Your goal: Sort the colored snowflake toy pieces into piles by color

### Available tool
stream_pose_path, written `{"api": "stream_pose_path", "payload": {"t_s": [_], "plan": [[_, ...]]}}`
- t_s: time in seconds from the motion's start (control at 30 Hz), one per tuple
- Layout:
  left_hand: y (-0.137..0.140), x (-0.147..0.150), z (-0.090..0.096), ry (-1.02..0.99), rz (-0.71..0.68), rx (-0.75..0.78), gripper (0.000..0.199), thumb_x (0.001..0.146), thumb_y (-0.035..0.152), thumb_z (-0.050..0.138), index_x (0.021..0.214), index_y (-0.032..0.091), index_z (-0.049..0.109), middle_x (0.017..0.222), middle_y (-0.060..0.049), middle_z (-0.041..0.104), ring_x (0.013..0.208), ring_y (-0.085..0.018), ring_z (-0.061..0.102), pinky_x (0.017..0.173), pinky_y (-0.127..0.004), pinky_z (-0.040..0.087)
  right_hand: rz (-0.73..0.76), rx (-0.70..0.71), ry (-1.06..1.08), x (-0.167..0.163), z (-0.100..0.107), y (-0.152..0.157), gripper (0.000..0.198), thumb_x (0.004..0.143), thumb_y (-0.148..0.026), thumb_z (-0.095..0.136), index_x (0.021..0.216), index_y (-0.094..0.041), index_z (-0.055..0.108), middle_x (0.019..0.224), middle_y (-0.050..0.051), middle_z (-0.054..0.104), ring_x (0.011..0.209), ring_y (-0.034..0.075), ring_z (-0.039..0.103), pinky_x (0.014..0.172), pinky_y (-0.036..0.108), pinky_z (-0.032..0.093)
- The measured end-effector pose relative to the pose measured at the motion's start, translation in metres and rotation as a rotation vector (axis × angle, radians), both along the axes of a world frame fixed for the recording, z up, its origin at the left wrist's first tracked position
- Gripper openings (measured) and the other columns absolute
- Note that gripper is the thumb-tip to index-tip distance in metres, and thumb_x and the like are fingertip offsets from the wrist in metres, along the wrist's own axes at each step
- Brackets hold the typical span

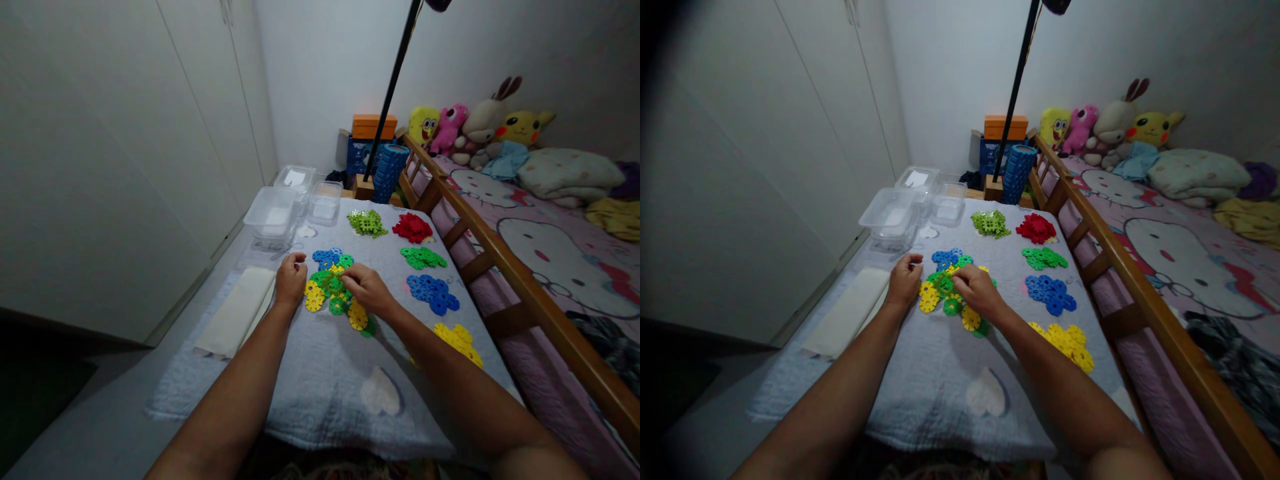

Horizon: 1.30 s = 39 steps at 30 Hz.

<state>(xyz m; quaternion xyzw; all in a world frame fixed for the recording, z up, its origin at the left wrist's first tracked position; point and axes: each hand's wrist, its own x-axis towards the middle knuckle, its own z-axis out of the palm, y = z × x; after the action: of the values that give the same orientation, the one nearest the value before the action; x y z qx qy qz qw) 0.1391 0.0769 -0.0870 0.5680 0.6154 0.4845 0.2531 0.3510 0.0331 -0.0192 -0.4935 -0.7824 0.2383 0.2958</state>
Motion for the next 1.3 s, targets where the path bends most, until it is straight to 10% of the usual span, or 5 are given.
{"api": "stream_pose_path", "payload": {"t_s": [0.2, 0.5, 0.93, 1.3], "plan": [[0.0, 0.0, 0.0, 0.011, 0.002, -0.005, 0.029, 0.079, 0.022, 0.052, 0.103, 0.018, 0.068, 0.1, -0.006, 0.069, 0.081, -0.018, 0.062, 0.085, -0.034, 0.05, -0.361, -0.25, 0.397, 0.035, -0.011, 0.066, 0.024, 0.084, -0.039, 0.055, 0.074, -0.018, 0.062, 0.057, -0.005, 0.049, 0.055, 0.013, 0.048, 0.054, 0.024, 0.037], [-0.003, 0.003, 0.005, 0.132, -0.045, -0.001, 0.027, 0.082, 0.021, 0.05, 0.102, 0.019, 0.067, 0.102, -0.007, 0.069, 0.089, -0.02, 0.064, 0.092, -0.036, 0.05, -0.796, -0.315, 0.803, 0.056, -0.027, 0.145, 0.018, 0.075, -0.015, 0.063, 0.062, -0.018, 0.051, 0.048, -0.007, 0.047, 0.042, 0.006, 0.04, 0.04, 0.016, 0.03], [-0.006, 0.006, 0.01, 0.257, -0.08, -0.002, 0.027, 0.083, 0.019, 0.048, 0.102, 0.018, 0.067, 0.103, -0.008, 0.07, 0.097, -0.023, 0.064, 0.094, -0.037, 0.049, -0.931, -0.405, 0.942, 0.059, -0.031, 0.189, 0.025, 0.083, -0.008, 0.062, 0.066, -0.019, 0.047, 0.048, -0.008, 0.051, 0.035, 0.005, 0.043, 0.034, 0.013, 0.034], [-0.013, 0.012, 0.012, 0.537, -0.14, -0.048, 0.039, 0.099, 0.043, 0.044, 0.131, 0.027, 0.06, 0.142, -0.008, 0.061, 0.137, -0.026, 0.049, 0.119, -0.052, 0.027, -0.88, -0.427, 1.032, 0.062, -0.027, 0.167, 0.01, 0.076, -0.01, 0.06, 0.08, -0.017, 0.054, 0.059, -0.006, 0.059, 0.046, 0.006, 0.054, 0.045, 0.015, 0.05]]}}
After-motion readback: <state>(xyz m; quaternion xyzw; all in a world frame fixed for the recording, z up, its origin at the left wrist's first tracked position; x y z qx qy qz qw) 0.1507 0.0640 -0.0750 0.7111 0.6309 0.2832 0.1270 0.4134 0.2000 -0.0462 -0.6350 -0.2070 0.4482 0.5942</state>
